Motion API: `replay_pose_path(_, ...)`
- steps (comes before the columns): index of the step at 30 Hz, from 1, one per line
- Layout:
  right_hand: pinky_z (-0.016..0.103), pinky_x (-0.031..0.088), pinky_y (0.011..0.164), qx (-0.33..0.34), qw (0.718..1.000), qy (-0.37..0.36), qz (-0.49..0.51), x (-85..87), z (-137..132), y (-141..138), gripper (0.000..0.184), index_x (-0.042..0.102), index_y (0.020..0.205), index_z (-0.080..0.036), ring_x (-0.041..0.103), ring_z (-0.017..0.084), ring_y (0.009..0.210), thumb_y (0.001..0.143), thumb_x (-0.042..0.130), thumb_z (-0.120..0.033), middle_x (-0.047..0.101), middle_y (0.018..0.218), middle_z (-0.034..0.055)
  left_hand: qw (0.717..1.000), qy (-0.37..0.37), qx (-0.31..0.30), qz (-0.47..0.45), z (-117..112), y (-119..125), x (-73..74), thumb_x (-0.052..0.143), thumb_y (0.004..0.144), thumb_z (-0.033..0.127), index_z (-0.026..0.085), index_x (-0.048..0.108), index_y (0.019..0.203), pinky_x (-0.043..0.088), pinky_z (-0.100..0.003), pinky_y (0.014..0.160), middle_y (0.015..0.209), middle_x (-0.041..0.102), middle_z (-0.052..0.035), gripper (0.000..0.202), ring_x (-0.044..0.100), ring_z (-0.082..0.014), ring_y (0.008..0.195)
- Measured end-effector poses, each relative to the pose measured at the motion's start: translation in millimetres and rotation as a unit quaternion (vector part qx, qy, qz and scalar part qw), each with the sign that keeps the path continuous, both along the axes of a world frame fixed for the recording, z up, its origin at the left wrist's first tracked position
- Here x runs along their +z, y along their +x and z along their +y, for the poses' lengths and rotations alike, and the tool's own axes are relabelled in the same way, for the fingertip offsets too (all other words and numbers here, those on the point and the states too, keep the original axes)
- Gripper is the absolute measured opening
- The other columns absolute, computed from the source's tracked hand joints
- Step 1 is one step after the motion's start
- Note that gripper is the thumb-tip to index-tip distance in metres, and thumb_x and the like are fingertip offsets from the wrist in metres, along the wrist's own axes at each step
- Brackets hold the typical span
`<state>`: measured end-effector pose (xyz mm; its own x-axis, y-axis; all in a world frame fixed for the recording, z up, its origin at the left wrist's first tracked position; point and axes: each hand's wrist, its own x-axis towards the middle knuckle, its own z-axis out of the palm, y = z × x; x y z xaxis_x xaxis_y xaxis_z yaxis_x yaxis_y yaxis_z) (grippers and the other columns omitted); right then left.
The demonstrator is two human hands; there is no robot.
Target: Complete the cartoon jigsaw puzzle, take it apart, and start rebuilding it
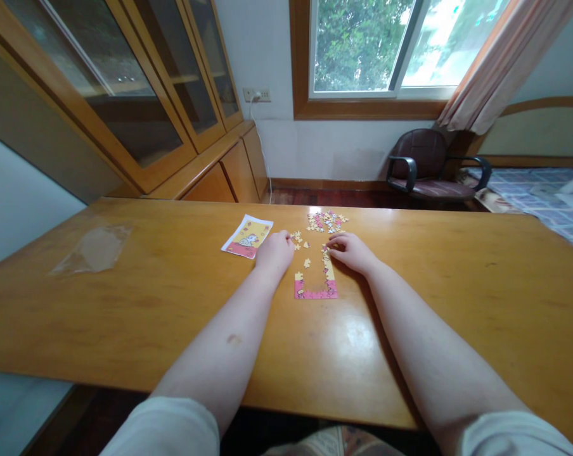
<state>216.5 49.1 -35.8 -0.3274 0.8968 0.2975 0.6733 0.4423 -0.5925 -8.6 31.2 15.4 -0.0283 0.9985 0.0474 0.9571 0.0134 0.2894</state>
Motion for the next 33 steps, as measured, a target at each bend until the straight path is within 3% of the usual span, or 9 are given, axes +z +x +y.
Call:
replay_pose_path(5, 0.043, 0.042, 0.099, 0.007, 1.0, 0.005, -0.026, 1.8, -2.8, 0.5, 0.025, 0.073, 0.091, -0.022, 0.058, 0.025, 0.106, 0.068, 0.075, -0.033, 0.065, 0.108, 0.01, 0.999, -0.029, 0.005, -0.012, 3.2, -9.4, 4.4, 0.044, 0.084, 0.027, 0.024, 0.066, 0.096, 0.048, -0.034, 0.078, 0.097, 0.071, -0.008, 0.024, 0.064, -0.0252, 0.092)
replay_pose_path(14, 0.042, 0.04, 0.1, 0.011, 0.999, 0.003, -0.035, 0.8, -2.3, 1.6, 0.025, 0.073, 0.093, -0.022, 0.057, 0.024, 0.107, 0.07, 0.073, -0.033, 0.065, 0.11, 0.0095, 0.998, -0.06, -0.015, -0.001, -0.8, -4.0, 7.8, 0.043, 0.084, 0.03, 0.021, 0.067, 0.094, 0.049, -0.035, 0.079, 0.098, 0.071, -0.0113, 0.027, 0.064, -0.0264, 0.092)
replay_pose_path(25, 0.041, 0.041, 0.099, 0.007, 1.0, 0.002, -0.022, 0.5, -1.8, 1.1, 0.02, 0.072, 0.091, -0.02, 0.058, 0.023, 0.105, 0.077, 0.065, -0.033, 0.066, 0.107, 0.0089, 0.999, -0.041, 0.011, -0.013, 15.1, -21.4, -9.8, 0.044, 0.082, 0.029, 0.024, 0.066, 0.093, 0.048, -0.031, 0.075, 0.094, 0.071, -0.0073, 0.025, 0.064, -0.023, 0.088)
replay_pose_path(33, 0.04, 0.042, 0.098, 0.007, 1.0, 0.005, -0.019, -2.0, 0.4, 1.7, 0.02, 0.072, 0.09, -0.021, 0.059, 0.022, 0.103, 0.078, 0.064, -0.035, 0.067, 0.105, 0.0086, 0.999, -0.038, -0.005, -0.024, 16.3, -23.6, -10.5, 0.047, 0.081, 0.034, 0.026, 0.066, 0.092, 0.048, -0.031, 0.076, 0.093, 0.071, -0.0057, 0.023, 0.064, -0.0232, 0.088)
